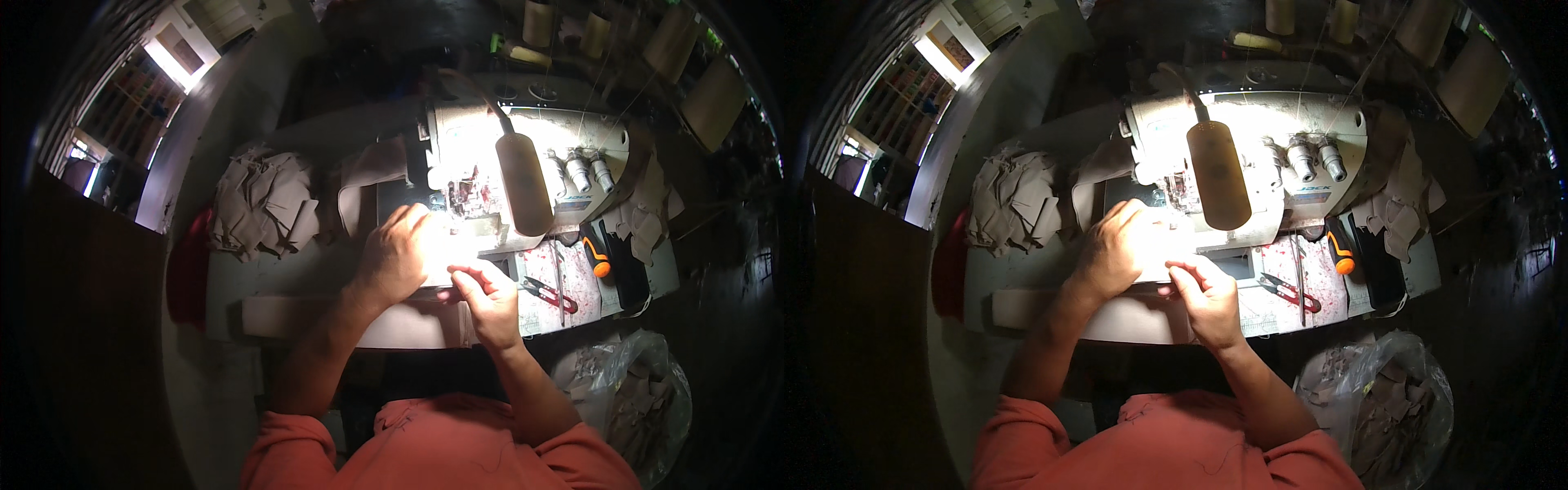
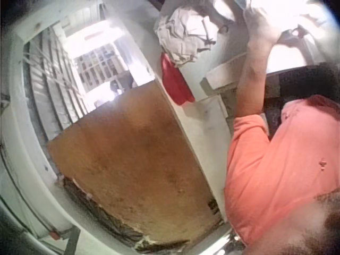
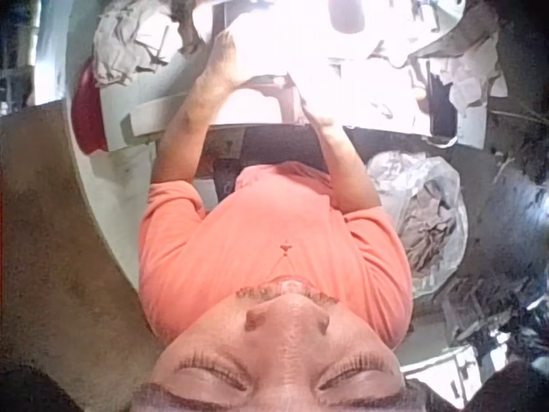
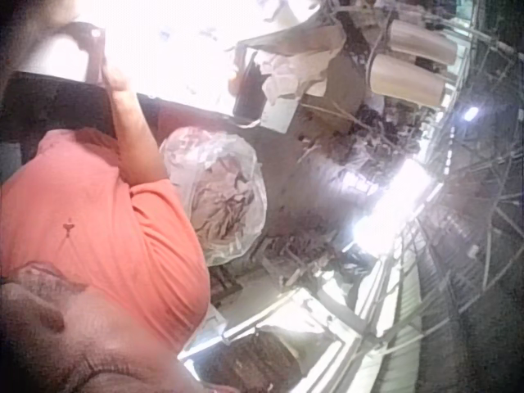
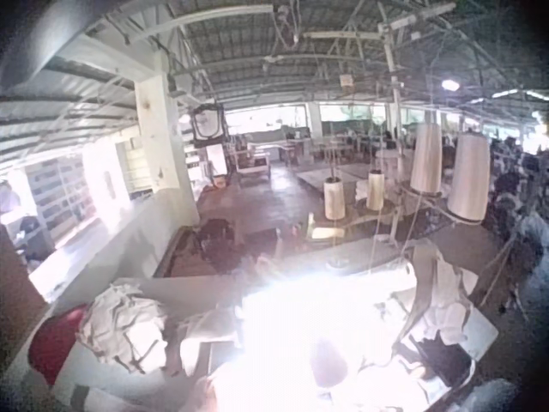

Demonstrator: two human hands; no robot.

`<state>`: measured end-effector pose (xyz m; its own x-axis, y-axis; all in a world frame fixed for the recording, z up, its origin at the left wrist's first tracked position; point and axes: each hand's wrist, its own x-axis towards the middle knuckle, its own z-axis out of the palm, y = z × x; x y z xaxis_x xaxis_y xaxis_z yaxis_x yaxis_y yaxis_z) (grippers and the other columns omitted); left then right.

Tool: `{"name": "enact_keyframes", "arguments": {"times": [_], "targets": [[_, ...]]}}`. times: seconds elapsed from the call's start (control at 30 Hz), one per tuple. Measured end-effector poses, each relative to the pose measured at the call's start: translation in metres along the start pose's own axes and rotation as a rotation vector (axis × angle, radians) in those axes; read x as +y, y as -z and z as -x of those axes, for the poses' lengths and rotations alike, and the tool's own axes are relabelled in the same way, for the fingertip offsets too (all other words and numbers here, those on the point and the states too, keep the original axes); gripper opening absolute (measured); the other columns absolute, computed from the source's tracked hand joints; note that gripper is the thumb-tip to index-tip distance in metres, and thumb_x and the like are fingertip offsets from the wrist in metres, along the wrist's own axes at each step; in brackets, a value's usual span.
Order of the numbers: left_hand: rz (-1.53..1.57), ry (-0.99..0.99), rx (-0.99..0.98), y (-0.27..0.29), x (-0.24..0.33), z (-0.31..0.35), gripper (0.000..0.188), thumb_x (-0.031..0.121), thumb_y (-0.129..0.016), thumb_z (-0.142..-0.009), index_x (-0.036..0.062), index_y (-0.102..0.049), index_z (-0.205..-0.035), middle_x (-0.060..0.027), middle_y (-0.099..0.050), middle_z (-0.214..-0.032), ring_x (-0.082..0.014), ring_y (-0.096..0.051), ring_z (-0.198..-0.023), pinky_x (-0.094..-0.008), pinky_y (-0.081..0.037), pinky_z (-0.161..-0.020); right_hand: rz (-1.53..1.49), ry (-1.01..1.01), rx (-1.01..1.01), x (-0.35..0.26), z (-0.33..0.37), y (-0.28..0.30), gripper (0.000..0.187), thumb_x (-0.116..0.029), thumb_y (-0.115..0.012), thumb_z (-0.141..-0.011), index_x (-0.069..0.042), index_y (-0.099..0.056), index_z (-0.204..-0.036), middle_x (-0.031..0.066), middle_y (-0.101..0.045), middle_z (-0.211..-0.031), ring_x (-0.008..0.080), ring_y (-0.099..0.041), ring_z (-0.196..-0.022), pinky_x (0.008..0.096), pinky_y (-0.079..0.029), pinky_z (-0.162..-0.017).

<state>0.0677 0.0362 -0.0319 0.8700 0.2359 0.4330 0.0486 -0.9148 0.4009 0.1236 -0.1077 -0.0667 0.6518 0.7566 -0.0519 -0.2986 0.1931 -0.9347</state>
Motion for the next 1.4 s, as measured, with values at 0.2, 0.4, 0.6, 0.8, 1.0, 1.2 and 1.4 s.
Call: {"name": "enact_keyframes", "arguments": {"times": [0.2, 0.4, 0.6, 0.8, 1.0, 1.2, 1.4], "targets": [[-0.123, -0.092, 0.016, -0.001, -0.006, -0.005, 0.014, 0.003, -0.052, -0.067, -0.0010, -0.052, -0.080, -0.0122, -0.049, -0.079, -0.0272, -0.050, -0.074, -0.0341, -0.044, -0.067, -0.013, -0.016, -0.014, -0.006, -0.009, 0.000, 0.019, -0.001, -0.048, -0.082, 0.006, -0.053, -0.099, 0.0116, -0.058, -0.086, 0.0159, -0.059, -0.066, 0.0237, -0.048, -0.060], [-0.038, -0.124, 0.147, -0.008, -0.004, 0.006, 0.015, 0.001, -0.056, -0.066, -0.0038, -0.055, -0.080, -0.0164, -0.054, -0.083, -0.0290, -0.054, -0.082, -0.0350, -0.043, -0.074, -0.005, -0.032, -0.005, -0.007, -0.016, -0.002, 0.019, -0.002, -0.046, -0.083, 0.005, -0.053, -0.099, 0.0114, -0.060, -0.079, 0.0144, -0.058, -0.067, 0.0237, -0.048, -0.062], [-0.063, 0.078, -0.051, -0.010, -0.044, -0.022, 0.022, 0.009, -0.054, -0.071, 0.0023, -0.056, -0.091, -0.0156, -0.056, -0.087, -0.0289, -0.054, -0.079, -0.0385, -0.043, -0.070, -0.043, -0.054, -0.011, -0.002, 0.005, 0.015, 0.018, -0.001, -0.043, -0.084, 0.006, -0.051, -0.099, 0.0137, -0.060, -0.079, 0.0146, -0.057, -0.069, 0.0247, -0.048, -0.065], [-0.634, 0.344, -0.250, 0.001, -0.099, -0.052, 0.026, 0.009, -0.047, -0.077, 0.0002, -0.052, -0.100, -0.0201, -0.056, -0.093, -0.0305, -0.054, -0.087, -0.0340, -0.044, -0.076, 0.016, -0.025, -0.019, 0.000, 0.033, 0.028, 0.018, -0.005, -0.042, -0.085, 0.004, -0.050, -0.098, 0.0130, -0.059, -0.077, 0.0146, -0.057, -0.066, 0.0240, -0.047, -0.062], [0.128, 0.178, 0.123, 0.022, -0.001, 0.052, 0.017, 0.011, -0.056, -0.075, 0.0001, -0.053, -0.087, -0.0110, -0.055, -0.075, -0.0238, -0.053, -0.069, -0.0317, -0.044, -0.067, 0.089, -0.034, 0.046, 0.002, 0.049, 0.057, 0.018, -0.006, -0.042, -0.085, 0.004, -0.050, -0.097, 0.0121, -0.059, -0.077, 0.0136, -0.057, -0.065, 0.0235, -0.046, -0.061], [0.166, 0.224, 0.051, -0.036, 0.027, 0.078, 0.020, 0.017, -0.066, -0.066, 0.0034, -0.053, -0.074, -0.0070, -0.050, -0.070, -0.0246, -0.047, -0.073, -0.0331, -0.039, -0.069, 0.157, -0.055, -0.017, -0.007, 0.059, 0.043, 0.018, -0.006, -0.042, -0.085, 0.004, -0.050, -0.098, 0.0115, -0.059, -0.077, 0.0130, -0.056, -0.066, 0.0230, -0.046, -0.062], [0.455, 0.132, 0.106, -0.033, 0.018, 0.079, 0.009, 0.011, -0.061, -0.071, 0.0027, -0.060, -0.074, -0.0068, -0.053, -0.075, -0.0210, -0.049, -0.075, -0.0296, -0.040, -0.069, 0.286, -0.066, 0.026, -0.009, 0.059, 0.035, 0.019, -0.006, -0.049, -0.081, 0.004, -0.050, -0.098, 0.0113, -0.059, -0.082, 0.0133, -0.056, -0.068, 0.0219, -0.045, -0.062]]}}
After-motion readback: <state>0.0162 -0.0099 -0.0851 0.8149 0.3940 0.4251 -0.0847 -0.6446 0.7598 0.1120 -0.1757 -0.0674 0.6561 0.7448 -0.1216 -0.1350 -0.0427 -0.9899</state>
